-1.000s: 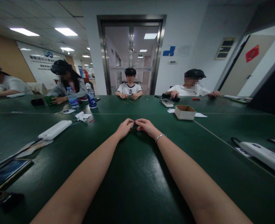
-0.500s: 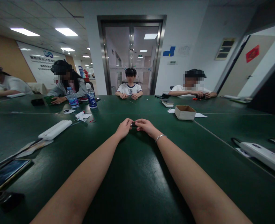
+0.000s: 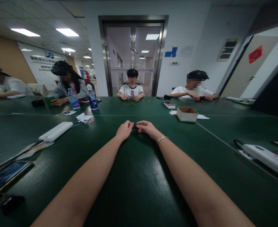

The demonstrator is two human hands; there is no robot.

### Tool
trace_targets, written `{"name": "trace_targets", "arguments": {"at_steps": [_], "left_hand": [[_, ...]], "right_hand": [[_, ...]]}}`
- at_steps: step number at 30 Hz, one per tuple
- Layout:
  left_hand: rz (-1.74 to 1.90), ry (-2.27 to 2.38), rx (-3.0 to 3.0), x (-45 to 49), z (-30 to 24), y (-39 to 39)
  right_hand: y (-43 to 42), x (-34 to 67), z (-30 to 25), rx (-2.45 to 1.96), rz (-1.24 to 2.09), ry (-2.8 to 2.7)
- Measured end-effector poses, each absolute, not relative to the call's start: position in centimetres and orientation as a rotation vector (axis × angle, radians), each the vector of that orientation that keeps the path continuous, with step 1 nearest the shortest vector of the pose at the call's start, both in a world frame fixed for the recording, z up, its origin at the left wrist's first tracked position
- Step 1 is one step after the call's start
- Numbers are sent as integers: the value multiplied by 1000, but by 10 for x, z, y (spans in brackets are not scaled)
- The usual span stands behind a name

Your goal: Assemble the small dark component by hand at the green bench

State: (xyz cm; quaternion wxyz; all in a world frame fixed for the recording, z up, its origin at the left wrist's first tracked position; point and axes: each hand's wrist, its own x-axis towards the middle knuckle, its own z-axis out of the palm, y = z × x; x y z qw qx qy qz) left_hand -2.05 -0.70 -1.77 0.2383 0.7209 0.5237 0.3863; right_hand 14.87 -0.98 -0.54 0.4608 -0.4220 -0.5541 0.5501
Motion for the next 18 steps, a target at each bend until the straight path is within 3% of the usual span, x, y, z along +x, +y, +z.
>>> {"name": "trace_targets", "arguments": {"at_steps": [18], "left_hand": [[1136, 1181, 1892, -20, -21, -4]], "right_hand": [[-10, 149, -5, -1007, 1394, -1336]]}}
